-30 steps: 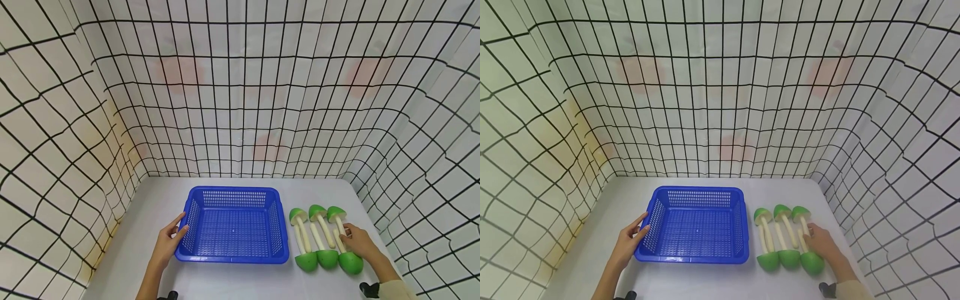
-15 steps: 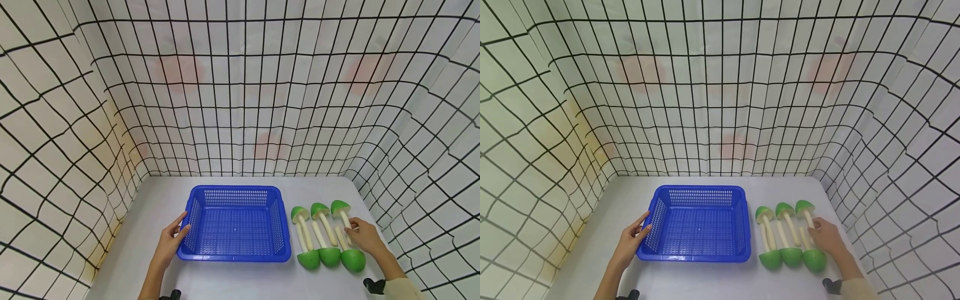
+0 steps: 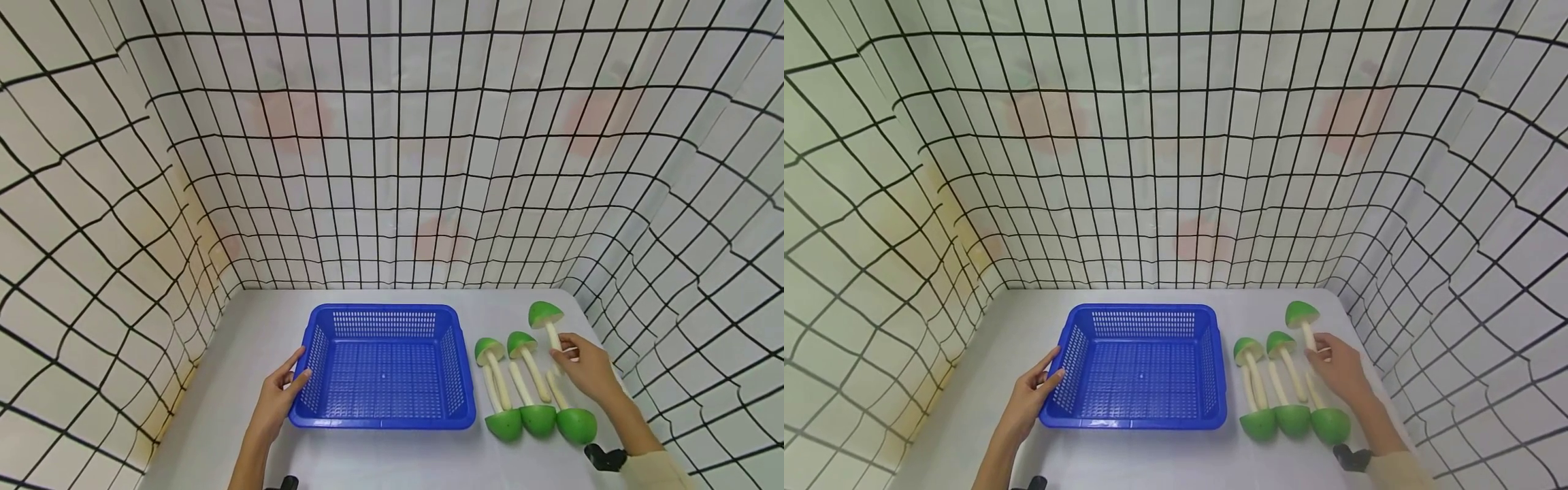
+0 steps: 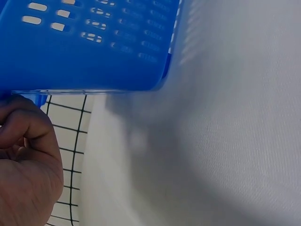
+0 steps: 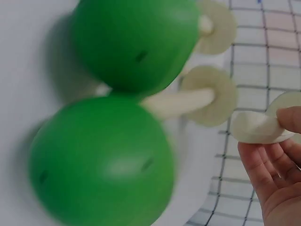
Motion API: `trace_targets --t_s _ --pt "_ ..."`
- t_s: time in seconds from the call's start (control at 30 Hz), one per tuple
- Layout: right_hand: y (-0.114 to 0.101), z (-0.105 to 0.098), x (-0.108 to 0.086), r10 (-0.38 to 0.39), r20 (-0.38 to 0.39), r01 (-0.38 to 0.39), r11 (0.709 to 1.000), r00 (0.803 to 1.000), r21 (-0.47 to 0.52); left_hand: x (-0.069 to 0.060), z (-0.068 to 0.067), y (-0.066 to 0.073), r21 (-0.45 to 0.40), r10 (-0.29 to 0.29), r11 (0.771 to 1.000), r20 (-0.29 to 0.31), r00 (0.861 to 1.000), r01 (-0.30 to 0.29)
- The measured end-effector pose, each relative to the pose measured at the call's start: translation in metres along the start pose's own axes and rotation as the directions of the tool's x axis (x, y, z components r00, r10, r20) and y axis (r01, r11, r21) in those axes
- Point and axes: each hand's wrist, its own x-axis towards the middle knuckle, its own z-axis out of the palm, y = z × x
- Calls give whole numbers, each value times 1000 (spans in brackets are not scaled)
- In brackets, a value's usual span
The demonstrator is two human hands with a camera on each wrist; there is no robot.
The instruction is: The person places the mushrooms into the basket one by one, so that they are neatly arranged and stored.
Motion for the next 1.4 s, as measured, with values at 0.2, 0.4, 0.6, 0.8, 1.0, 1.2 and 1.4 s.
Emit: trace_targets --t_s 0.2,0.4,0.6,0.8,1.0,1.2,1.4 --pt "-27 0 5 -32 -12 32 997 999 64 -2 0 2 16 16 1000 -12 1000 -16" --pt "-52 4 3 -14 18 10 985 1000 171 -3 2 1 4 32 999 -25 999 -32" --pt "-73 16 1 18 71 -40 946 997 322 -2 3 0 -1 29 1000 -38 999 -29" --pt "-89 28 0 11 90 -45 920 996 388 -2 4 -2 3 34 999 -40 999 -33" --pt "-107 36 -1 36 120 -88 879 992 468 -1 4 -3 -3 30 1000 -42 999 -31" --pt "-123 48 0 24 169 -112 840 985 531 -1 3 -1 -4 47 999 -34 998 -47" --pt "-141 58 -4 28 205 -139 822 978 552 -2 5 -3 -20 32 999 -32 999 -32"
